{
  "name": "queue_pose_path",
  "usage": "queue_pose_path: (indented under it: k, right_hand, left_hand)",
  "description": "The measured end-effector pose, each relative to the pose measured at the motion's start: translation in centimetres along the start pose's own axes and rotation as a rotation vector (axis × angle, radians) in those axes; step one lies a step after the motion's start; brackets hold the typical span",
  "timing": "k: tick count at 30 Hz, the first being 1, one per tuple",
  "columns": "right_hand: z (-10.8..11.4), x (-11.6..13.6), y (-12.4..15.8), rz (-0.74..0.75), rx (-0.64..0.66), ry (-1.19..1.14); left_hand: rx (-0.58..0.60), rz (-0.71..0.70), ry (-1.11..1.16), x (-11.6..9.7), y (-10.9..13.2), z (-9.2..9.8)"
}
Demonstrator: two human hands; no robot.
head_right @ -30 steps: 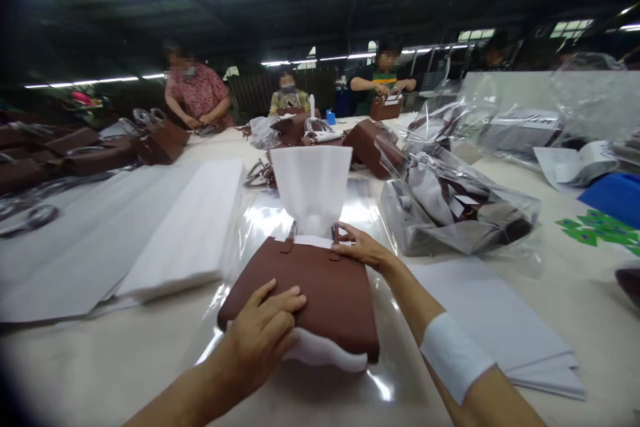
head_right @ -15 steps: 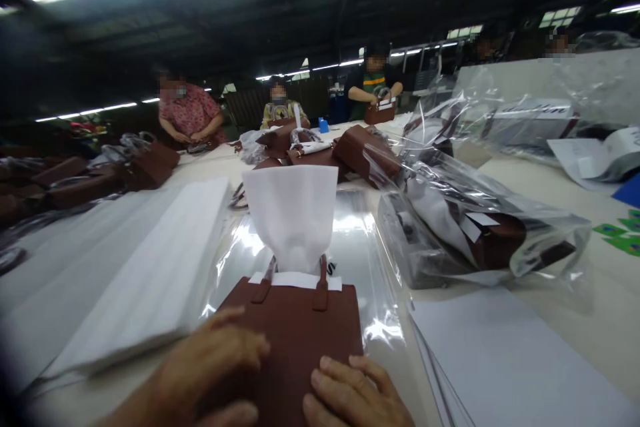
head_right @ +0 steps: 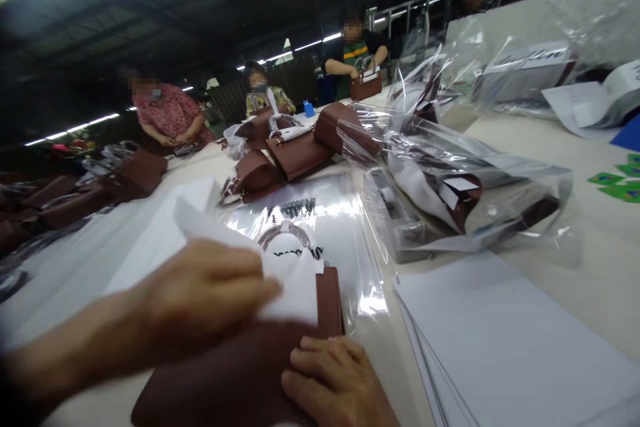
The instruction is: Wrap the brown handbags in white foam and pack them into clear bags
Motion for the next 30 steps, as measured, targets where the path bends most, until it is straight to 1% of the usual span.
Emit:
queue_pose_path:
  k: [2, 3, 4, 5, 8, 10, 11, 13, 16, 17, 18, 20, 22, 24, 26, 30]
  right_hand:
    - [0.4, 0.4, -0.3, -0.042, -0.024, -0.088]
    - [0.5, 0.7, -0.5, -0.072, -0.022, -0.136]
    - [0.6, 1.0, -0.6, -0.099, -0.012, -0.180]
    - [0.7, 1.3, -0.7, -0.118, 0.007, -0.215]
    - [0.5, 1.9, -0.9, -0.197, 0.116, -0.277]
    - [0.6, 2.1, -1.0, -0.246, 0.132, -0.291]
    - [0.7, 2.1, -1.1, -0.273, 0.142, -0.285]
    - [1.1, 1.9, -0.9, -0.312, 0.161, -0.268]
    - [1.6, 1.7, 0.2, -0.308, 0.231, -0.288]
    - [1.7, 1.5, 0.8, -0.323, 0.235, -0.295]
    - [1.8, 1.3, 1.4, -0.352, 0.218, -0.300]
    - [1.8, 1.1, 2.6, -0.410, 0.140, -0.310]
    - [1.7, 1.2, 3.3, -0.417, 0.057, -0.327]
    - [1.4, 1.7, 3.3, -0.395, 0.010, -0.332]
    - [1.2, 2.1, 2.9, -0.407, -0.028, -0.320]
    - [1.1, 2.1, 2.5, -0.551, -0.078, -0.303]
  left_hand:
    - [0.025, -0.058, -0.088, -4.7, 2.9, -1.9]
    - [0.008, -0.050, -0.120, -6.3, 4.1, -3.0]
    - [-0.001, -0.045, -0.144, -7.5, 5.1, -4.2]
    - [-0.036, -0.045, -0.165, -8.4, 5.8, -5.4]
    - [-0.266, -0.002, -0.215, -9.7, 6.9, -8.4]
    - [-0.423, 0.086, -0.233, -10.0, 7.3, -10.0]
    - [-0.466, 0.129, -0.235, -10.0, 7.6, -10.6]
    - [-0.495, 0.183, -0.228, -10.0, 8.1, -11.6]
    - [-0.507, 0.210, -0.207, -9.9, 8.9, -12.2]
    - [-0.511, 0.219, -0.205, -9.8, 9.0, -12.3]
    - [-0.518, 0.228, -0.209, -9.6, 9.1, -12.3]
    - [-0.528, 0.247, -0.223, -9.4, 9.2, -12.2]
    - [-0.539, 0.243, -0.223, -9.3, 9.0, -12.1]
    - [-0.572, 0.239, -0.215, -9.2, 9.0, -12.0]
    - [-0.594, 0.228, -0.198, -9.1, 9.1, -11.9]
    - [-0.566, 0.161, -0.106, -8.9, 9.3, -11.7]
Point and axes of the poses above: each hand's wrist, its own y-axis away from the middle knuckle, its own z-axis out of the back of the hand, x = y × z, the point moved 4 cm from there along -y, towards the middle knuckle, and after that the axes turned 10 degrees about y, right-handed, at the moved point
